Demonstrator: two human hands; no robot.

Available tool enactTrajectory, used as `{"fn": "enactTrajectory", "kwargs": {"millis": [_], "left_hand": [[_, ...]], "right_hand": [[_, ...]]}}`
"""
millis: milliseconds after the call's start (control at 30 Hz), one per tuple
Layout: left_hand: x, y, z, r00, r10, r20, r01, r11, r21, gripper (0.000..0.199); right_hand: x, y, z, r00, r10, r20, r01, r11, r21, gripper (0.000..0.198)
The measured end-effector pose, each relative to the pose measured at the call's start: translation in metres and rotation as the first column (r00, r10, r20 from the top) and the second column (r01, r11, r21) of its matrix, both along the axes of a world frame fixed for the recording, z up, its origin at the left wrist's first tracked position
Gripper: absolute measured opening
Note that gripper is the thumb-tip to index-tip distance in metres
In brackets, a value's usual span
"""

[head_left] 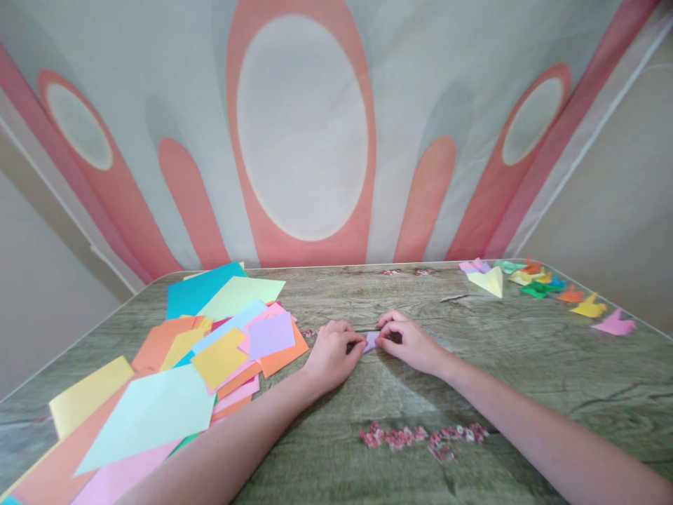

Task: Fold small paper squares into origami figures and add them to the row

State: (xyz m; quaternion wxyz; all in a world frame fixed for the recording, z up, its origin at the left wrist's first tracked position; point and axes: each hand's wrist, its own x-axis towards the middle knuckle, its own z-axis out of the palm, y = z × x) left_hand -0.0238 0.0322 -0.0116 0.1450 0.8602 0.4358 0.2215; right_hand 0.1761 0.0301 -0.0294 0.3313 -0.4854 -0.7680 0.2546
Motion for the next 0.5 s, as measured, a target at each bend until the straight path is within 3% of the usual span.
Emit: {"fn": "enactTrajectory", "kwargs": {"millis": [500], "left_hand": [[0.0055, -0.0038, 0.0001, 0.996, 0.087, -0.008, -0.087, 0.996, -0.015, 0.014]], "right_hand": [[-0.0031, -0.0006, 0.0017, 1.000, -0.006, 0.025, 0.005, 1.000, 0.017, 0.008]]}}
